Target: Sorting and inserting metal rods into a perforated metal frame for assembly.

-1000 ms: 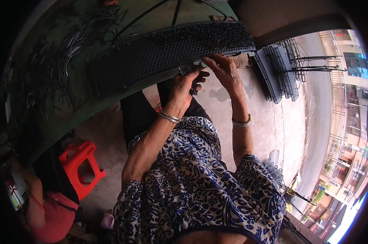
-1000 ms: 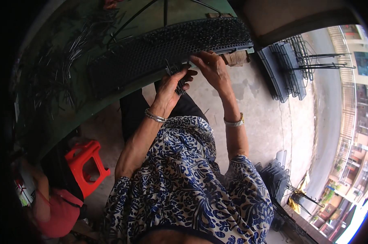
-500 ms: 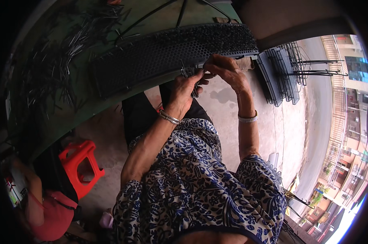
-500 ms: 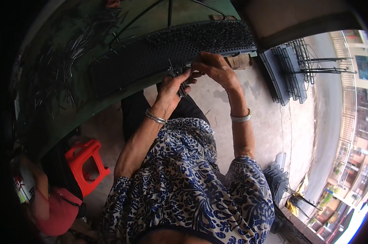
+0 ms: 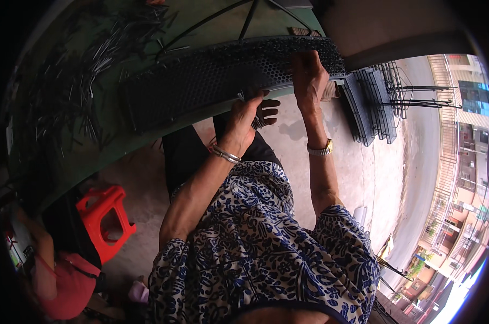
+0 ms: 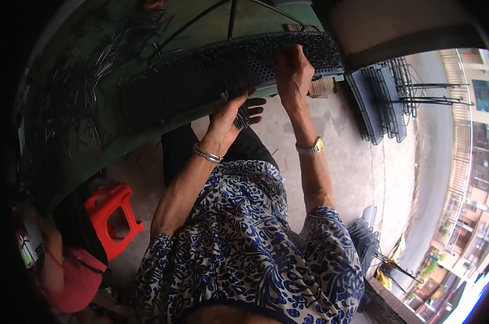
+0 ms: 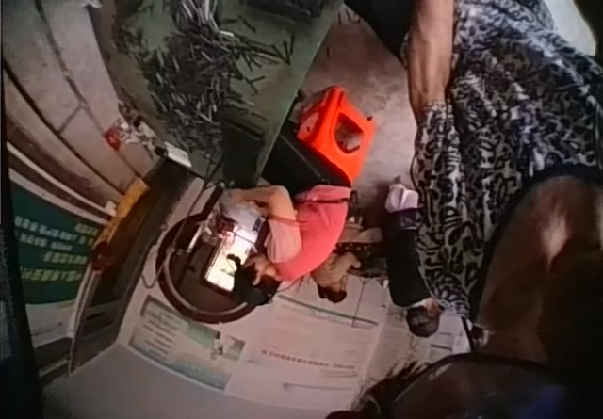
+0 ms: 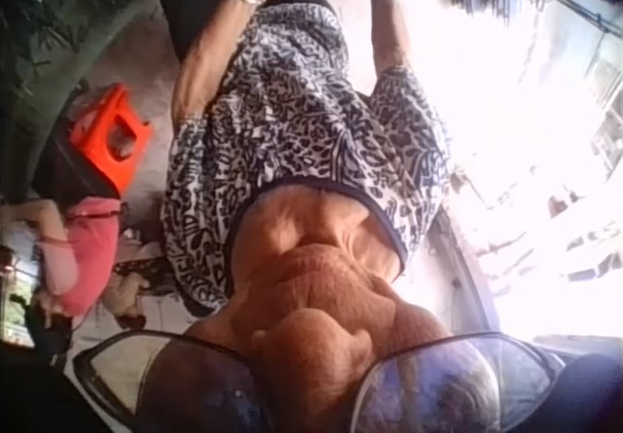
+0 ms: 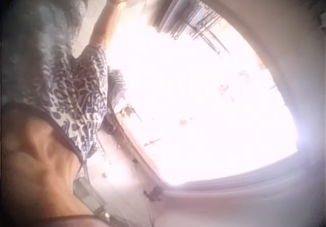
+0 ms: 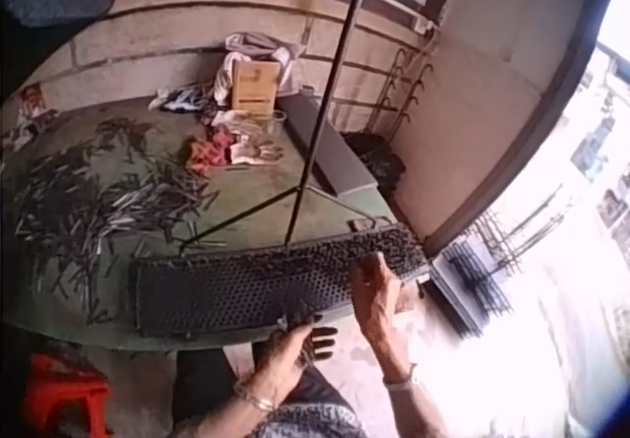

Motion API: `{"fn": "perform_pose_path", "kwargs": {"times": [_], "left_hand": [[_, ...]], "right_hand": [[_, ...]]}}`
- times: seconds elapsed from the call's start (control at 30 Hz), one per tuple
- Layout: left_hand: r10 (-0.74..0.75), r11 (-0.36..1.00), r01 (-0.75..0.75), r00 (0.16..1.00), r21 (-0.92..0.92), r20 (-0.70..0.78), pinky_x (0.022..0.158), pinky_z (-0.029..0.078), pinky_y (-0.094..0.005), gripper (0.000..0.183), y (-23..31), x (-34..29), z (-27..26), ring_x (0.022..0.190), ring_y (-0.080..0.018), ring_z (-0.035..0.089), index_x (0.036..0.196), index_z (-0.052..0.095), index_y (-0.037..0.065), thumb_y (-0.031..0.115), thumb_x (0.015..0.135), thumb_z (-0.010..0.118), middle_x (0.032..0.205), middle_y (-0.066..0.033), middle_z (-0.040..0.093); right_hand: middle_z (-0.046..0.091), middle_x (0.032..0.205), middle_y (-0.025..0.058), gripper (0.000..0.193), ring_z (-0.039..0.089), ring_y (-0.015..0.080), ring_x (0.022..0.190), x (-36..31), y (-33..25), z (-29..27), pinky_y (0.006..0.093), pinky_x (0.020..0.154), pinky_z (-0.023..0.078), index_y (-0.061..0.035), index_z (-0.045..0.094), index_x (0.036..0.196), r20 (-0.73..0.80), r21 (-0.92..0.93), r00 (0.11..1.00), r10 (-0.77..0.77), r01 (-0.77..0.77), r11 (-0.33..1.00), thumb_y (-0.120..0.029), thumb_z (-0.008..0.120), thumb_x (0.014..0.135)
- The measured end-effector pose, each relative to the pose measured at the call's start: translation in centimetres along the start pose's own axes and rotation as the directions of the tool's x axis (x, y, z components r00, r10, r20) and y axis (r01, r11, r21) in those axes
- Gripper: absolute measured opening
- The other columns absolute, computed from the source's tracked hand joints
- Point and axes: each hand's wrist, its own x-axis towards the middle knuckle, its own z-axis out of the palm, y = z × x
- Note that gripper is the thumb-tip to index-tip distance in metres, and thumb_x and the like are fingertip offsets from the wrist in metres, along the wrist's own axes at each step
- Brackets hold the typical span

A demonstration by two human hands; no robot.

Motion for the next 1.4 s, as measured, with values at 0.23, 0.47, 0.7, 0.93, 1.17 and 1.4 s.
{"fn": "perform_pose_path", "kwargs": {"times": [0.23, 0.47, 0.7, 0.93, 1.17, 1.4], "left_hand": [[0.016, 0.991, -0.023, 0.998, -0.130, -0.055, 0.066, 0.055, -0.0347, 0.019, 0.1, -0.3, 0.3, 0.077, -0.0215, 0.065, 0.104, 0.061, 0.005, 0.020, 0.092, 0.059, 0.092, -0.0112, 0.067], [0.061, 0.990, -0.068, 0.996, -0.127, -0.060, 0.052, 0.043, -0.0261, 0.014, -0.3, -0.5, 0.0, 0.062, -0.0136, 0.054, 0.100, 0.060, 0.005, 0.016, 0.091, 0.060, 0.080, -0.0069, 0.062], [0.046, 0.994, -0.054, 0.995, -0.094, -0.088, 0.050, 0.040, -0.0251, 0.014, -0.1, -1.0, 0.3, 0.062, -0.0120, 0.053, 0.093, 0.063, 0.005, 0.018, 0.091, 0.061, 0.072, -0.0041, 0.060], [0.083, 0.988, -0.091, 0.994, -0.122, -0.067, 0.047, 0.036, -0.0211, 0.014, -0.1, -1.1, 0.3, 0.059, -0.0089, 0.052, 0.090, 0.064, 0.004, 0.018, 0.088, 0.064, 0.071, -0.0044, 0.061], [0.105, 0.990, -0.112, 0.990, -0.084, -0.090, 0.047, 0.035, -0.0194, 0.014, 0.1, -1.6, 1.0, 0.061, -0.0082, 0.052, 0.094, 0.066, 0.002, 0.015, 0.087, 0.064, 0.072, -0.0049, 0.063], [0.116, 0.989, -0.121, 0.991, -0.079, -0.072, 0.047, 0.034, -0.0198, 0.015, -0.1, -1.9, 0.7, 0.061, -0.0081, 0.053, 0.095, 0.066, 0.002, 0.015, 0.087, 0.064, 0.075, -0.0061, 0.065]], "right_hand": [[0.060, 0.074, 0.0175, 0.007, 0.059, 0.0376, 0.066, -0.1, 0.2, 2.3, 0.0398, 0.057, 0.047, -0.0025, 0.052, 0.086, -0.015, -0.127, 0.988, -0.152, 0.149, 0.981, -0.004, 0.059, 0.086], [0.061, 0.067, 0.0116, 0.010, 0.057, 0.0191, 0.054, 0.6, 0.4, 2.0, 0.0310, 0.053, 0.046, -0.0030, 0.057, 0.087, 0.057, -0.223, 0.976, -0.210, 0.217, 0.950, -0.012, 0.060, 0.089], [0.056, 0.075, 0.0124, 0.006, 0.056, 0.0299, 0.070, 0.6, 0.5, 2.0, 0.0375, 0.063, 0.046, -0.0058, 0.060, 0.088, 0.140, -0.299, 0.972, -0.189, 0.223, 0.928, -0.011, 0.061, 0.085], [0.055, 0.084, 0.0110, 0.008, 0.057, 0.0317, 0.081, 1.1, -0.5, 2.1, 0.0415, 0.066, 0.047, -0.0107, 0.060, 0.088, 0.203, -0.389, 0.965, -0.168, 0.237, 0.890, -0.017, 0.062, 0.084], [0.056, 0.090, 0.0168, 0.010, 0.060, 0.0367, 0.074, 2.2, 0.2, 2.0, 0.0449, 0.059, 0.048, -0.0137, 0.060, 0.088, 0.295, -0.387, 0.921, -0.256, 0.360, 0.849, -0.023, 0.061, 0.084], [0.059, 0.089, 0.0098, 0.014, 0.061, 0.0297, 0.078, 0.5, 0.0, 2.1, 0.0403, 0.063, 0.048, -0.0154, 0.067, 0.092, 0.190, -0.508, 0.969, -0.157, 0.234, 0.829, -0.027, 0.063, 0.085]]}}
